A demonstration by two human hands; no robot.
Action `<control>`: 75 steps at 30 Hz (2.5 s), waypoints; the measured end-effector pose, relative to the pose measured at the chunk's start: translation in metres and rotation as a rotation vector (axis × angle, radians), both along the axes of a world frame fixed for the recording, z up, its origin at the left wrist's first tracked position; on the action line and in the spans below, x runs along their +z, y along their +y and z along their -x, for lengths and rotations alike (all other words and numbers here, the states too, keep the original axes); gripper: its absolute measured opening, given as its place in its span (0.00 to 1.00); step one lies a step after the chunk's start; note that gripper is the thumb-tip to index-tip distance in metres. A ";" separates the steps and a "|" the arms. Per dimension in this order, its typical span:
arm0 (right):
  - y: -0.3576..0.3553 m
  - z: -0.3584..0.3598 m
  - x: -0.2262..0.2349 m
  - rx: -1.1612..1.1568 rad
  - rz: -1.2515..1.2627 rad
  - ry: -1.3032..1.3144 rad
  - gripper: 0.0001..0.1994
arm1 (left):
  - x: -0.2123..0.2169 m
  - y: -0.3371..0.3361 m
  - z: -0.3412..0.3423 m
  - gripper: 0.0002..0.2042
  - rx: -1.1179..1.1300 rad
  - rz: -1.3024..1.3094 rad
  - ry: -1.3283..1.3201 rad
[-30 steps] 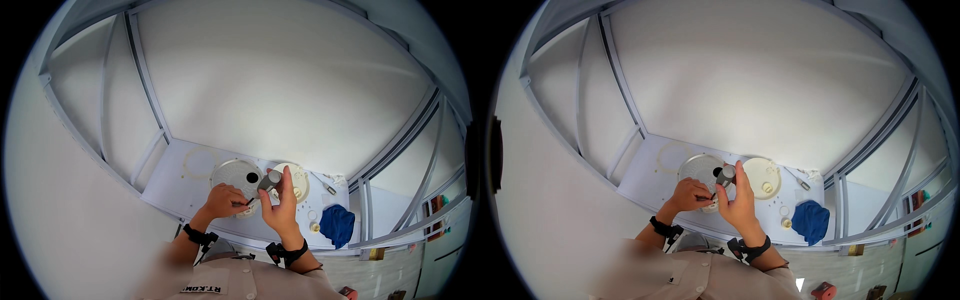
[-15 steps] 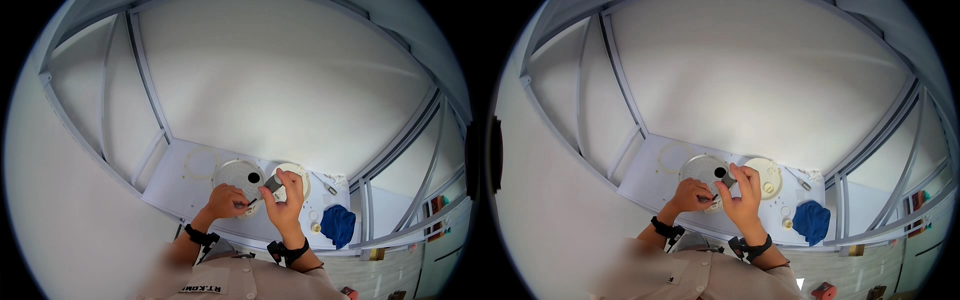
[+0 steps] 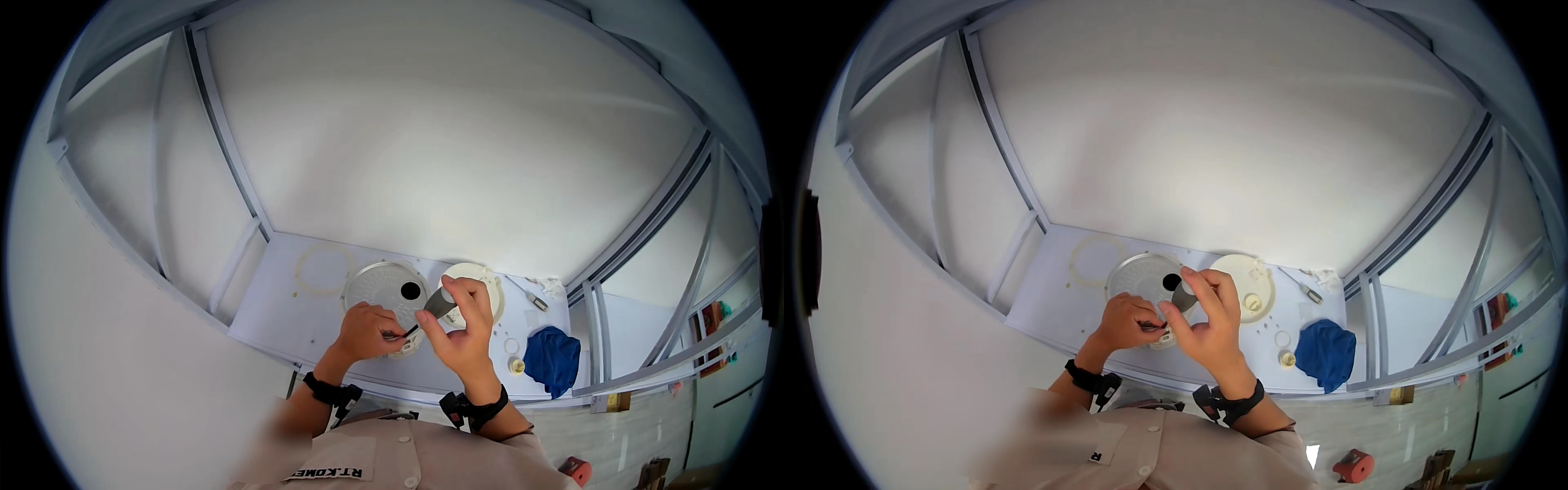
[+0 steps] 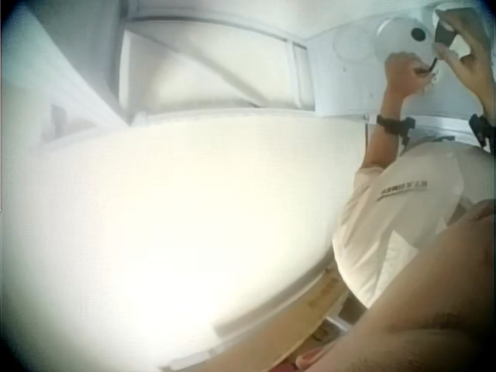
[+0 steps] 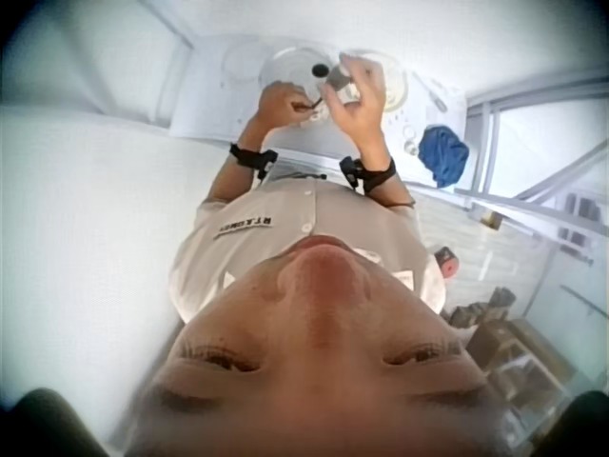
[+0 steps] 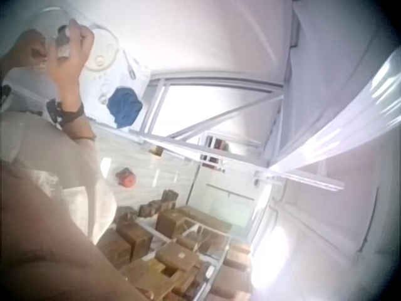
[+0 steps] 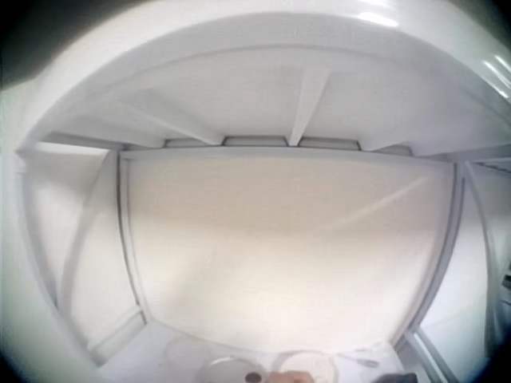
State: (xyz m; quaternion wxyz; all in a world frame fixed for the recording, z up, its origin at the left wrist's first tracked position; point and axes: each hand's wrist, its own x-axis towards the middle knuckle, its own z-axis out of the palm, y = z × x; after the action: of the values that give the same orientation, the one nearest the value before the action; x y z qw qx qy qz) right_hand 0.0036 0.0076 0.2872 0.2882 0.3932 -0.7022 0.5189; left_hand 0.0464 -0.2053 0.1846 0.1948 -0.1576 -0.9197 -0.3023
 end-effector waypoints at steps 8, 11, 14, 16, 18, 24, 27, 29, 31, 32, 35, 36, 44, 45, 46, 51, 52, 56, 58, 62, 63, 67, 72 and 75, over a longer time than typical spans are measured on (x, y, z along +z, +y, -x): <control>0.001 0.005 0.000 0.016 0.037 -0.146 0.28 | 0.005 0.001 -0.001 0.04 -0.084 -0.002 -0.028; -0.001 0.007 -0.002 0.102 0.086 -0.221 0.28 | 0.010 0.002 0.000 0.04 -0.095 -0.007 -0.018; 0.006 0.008 0.006 0.145 -0.029 -0.127 0.29 | 0.010 0.003 0.001 0.06 -0.097 -0.031 -0.013; 0.005 0.007 0.019 0.161 -0.089 -0.036 0.29 | 0.010 0.003 0.002 0.07 -0.113 -0.020 0.003; 0.009 0.000 0.018 0.068 -0.161 -0.118 0.28 | 0.009 0.000 0.004 0.07 -0.151 -0.012 0.016; 0.000 -0.001 0.021 0.087 -0.029 -0.192 0.25 | 0.016 -0.001 0.005 0.10 -0.175 -0.015 -0.003; -0.005 -0.004 0.030 0.171 0.006 -0.174 0.24 | 0.018 0.000 0.004 0.10 -0.150 0.023 -0.070; -0.006 -0.005 0.036 0.162 -0.043 -0.122 0.26 | 0.019 0.001 0.005 0.10 -0.146 0.046 -0.095; -0.003 -0.005 0.037 0.104 -0.127 -0.064 0.29 | 0.017 0.002 0.007 0.11 -0.151 0.051 -0.087; 0.000 -0.003 0.032 0.073 -0.135 -0.085 0.29 | 0.018 0.002 0.006 0.11 -0.159 0.057 -0.094; 0.001 0.000 0.018 0.045 -0.081 -0.180 0.31 | 0.022 0.002 0.005 0.11 -0.173 0.058 -0.116; -0.004 -0.002 0.018 0.076 -0.010 -0.232 0.31 | 0.023 0.003 0.005 0.11 -0.173 0.048 -0.123; -0.002 -0.005 0.031 0.037 -0.159 -0.184 0.29 | 0.022 0.001 0.005 0.10 -0.193 -0.010 -0.177; 0.000 -0.004 0.027 0.009 -0.154 -0.218 0.29 | 0.025 -0.001 0.004 0.10 -0.204 -0.004 -0.185; 0.001 -0.004 0.023 -0.021 -0.152 -0.255 0.29 | 0.027 -0.001 0.004 0.10 -0.216 -0.003 -0.195; -0.005 -0.003 0.024 0.065 -0.002 -0.155 0.31 | 0.026 0.000 0.004 0.08 -0.218 0.001 -0.142; -0.003 -0.002 0.025 0.075 -0.045 -0.081 0.32 | 0.025 0.000 0.004 0.08 -0.210 0.004 -0.124; 0.001 -0.006 0.029 0.025 -0.184 -0.127 0.34 | 0.018 0.002 0.004 0.09 -0.194 0.011 -0.105; 0.004 -0.006 0.020 -0.012 -0.243 -0.191 0.36 | 0.022 0.002 0.005 0.09 -0.192 0.029 -0.088; -0.002 -0.010 0.014 0.152 -0.004 -0.359 0.40 | 0.021 0.003 0.008 0.09 -0.174 0.031 -0.080; 0.000 -0.009 0.013 0.172 -0.029 -0.321 0.41 | 0.021 0.004 0.008 0.09 -0.168 0.023 -0.083; -0.001 -0.006 0.019 0.187 -0.177 -0.237 0.43 | 0.020 0.007 0.008 0.09 -0.154 0.006 -0.079; -0.004 -0.012 0.031 -0.024 -0.342 -0.411 0.46 | 0.021 0.005 0.006 0.08 -0.154 0.031 -0.125; -0.007 -0.011 0.019 0.047 -0.160 -0.516 0.50 | 0.014 0.000 0.010 0.09 -0.174 0.055 -0.125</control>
State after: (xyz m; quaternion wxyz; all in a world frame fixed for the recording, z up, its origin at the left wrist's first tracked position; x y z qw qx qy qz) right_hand 0.0148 0.0004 0.3066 0.0555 0.2859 -0.7818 0.5513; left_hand 0.0367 -0.2057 0.1982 0.1058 -0.2231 -0.9208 -0.3018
